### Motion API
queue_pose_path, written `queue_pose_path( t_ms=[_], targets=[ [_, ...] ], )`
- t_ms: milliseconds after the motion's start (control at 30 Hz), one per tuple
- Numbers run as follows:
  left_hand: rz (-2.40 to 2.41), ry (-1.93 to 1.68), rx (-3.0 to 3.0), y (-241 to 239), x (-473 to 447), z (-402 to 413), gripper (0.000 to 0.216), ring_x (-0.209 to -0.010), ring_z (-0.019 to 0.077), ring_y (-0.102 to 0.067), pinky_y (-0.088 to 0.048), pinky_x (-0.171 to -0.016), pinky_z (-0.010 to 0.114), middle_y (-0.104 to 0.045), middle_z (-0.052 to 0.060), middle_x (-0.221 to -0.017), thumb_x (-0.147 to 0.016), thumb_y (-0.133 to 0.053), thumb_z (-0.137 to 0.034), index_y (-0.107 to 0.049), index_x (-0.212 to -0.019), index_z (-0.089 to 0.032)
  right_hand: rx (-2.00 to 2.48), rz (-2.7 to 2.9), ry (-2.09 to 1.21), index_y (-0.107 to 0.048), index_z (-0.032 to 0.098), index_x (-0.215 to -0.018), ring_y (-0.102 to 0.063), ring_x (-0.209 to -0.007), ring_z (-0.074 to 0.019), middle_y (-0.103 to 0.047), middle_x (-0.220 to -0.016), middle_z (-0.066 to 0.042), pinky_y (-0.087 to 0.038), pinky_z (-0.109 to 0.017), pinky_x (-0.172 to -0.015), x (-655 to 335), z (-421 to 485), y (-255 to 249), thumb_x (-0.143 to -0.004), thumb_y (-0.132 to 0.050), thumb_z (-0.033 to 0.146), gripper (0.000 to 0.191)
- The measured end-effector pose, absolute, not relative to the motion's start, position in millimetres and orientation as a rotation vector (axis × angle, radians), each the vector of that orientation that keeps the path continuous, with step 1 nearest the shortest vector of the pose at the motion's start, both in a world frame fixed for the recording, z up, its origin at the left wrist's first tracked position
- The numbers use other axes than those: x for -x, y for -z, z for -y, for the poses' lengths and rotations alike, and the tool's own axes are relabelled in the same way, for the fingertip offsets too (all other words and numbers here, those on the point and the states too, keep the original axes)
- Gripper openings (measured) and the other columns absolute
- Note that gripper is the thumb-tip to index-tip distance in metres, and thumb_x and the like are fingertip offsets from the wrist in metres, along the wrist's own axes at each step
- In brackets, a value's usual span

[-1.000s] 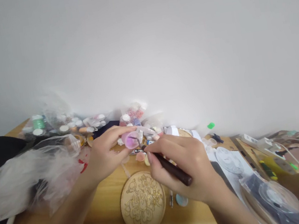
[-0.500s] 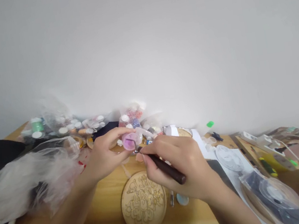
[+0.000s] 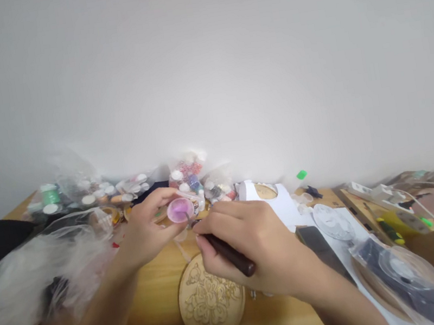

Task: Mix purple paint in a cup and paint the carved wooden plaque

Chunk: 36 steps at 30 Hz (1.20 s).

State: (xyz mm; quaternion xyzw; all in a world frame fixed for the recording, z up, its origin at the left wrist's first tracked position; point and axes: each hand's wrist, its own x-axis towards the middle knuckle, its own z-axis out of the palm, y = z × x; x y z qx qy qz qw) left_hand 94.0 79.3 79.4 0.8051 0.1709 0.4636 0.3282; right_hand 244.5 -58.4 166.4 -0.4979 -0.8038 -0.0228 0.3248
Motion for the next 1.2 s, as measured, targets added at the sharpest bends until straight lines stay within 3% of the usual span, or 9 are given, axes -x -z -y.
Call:
queue_pose_path(
  t_ms=[300,667,867,1000,1200],
  targets=[
    [-0.465,-1.168,-2.092,-78,-93,-80,0.020,-0.085,0.0174,-0.071,-0.054,-0.074,0.026,-0.073,0.000,-0.090,-0.078,-0.070,-0.021,-0.062,-0.097,-0.022,1.306,2.069,0.034,-0.063,0.019,-0.097,-0.056,-0.061,-0.0096,-0.064,-0.071,0.000,-0.047,-0.022,-0.058,-245,56,-166,-0.091,-0.054,0.010,0.014],
    [-0.451,-1.179,-2.064,-81,-94,-81,0.020,-0.079,0.0154,-0.068,-0.053,-0.071,0.025,-0.071,0.000,-0.086,-0.081,-0.073,-0.031,-0.061,-0.094,-0.021,1.325,2.009,0.116,-0.065,0.018,-0.091,-0.058,-0.059,-0.0090,-0.066,-0.070,0.000,-0.045,-0.021,-0.055,-243,49,-167,-0.091,-0.055,0.013,0.011],
    [-0.461,-1.169,-2.050,-79,-95,-84,0.022,-0.078,0.0156,-0.068,-0.053,-0.069,0.024,-0.070,0.000,-0.085,-0.080,-0.074,-0.033,-0.062,-0.093,-0.020,1.269,2.058,-0.019,-0.065,0.018,-0.086,-0.056,-0.057,-0.0082,-0.063,-0.066,0.002,-0.045,-0.021,-0.055,-249,42,-166,-0.088,-0.056,0.011,0.011],
    [-0.452,-1.185,-2.038,-76,-96,-86,0.027,-0.083,0.0168,-0.069,-0.054,-0.073,0.026,-0.072,0.002,-0.090,-0.078,-0.077,-0.036,-0.064,-0.097,-0.021,1.278,1.979,0.031,-0.066,0.017,-0.088,-0.061,-0.060,-0.0081,-0.067,-0.072,0.001,-0.047,-0.020,-0.057,-253,41,-167,-0.086,-0.060,0.012,0.008],
    [-0.559,-1.164,-1.969,-67,-102,-93,0.027,-0.091,0.0186,-0.069,-0.055,-0.079,0.028,-0.073,0.004,-0.099,-0.077,-0.074,-0.029,-0.065,-0.101,-0.021,1.401,1.905,-0.095,-0.068,0.018,-0.091,-0.065,-0.067,-0.0102,-0.072,-0.079,-0.001,-0.050,-0.021,-0.060,-257,30,-159,-0.089,-0.062,0.019,0.007]
  ],
)
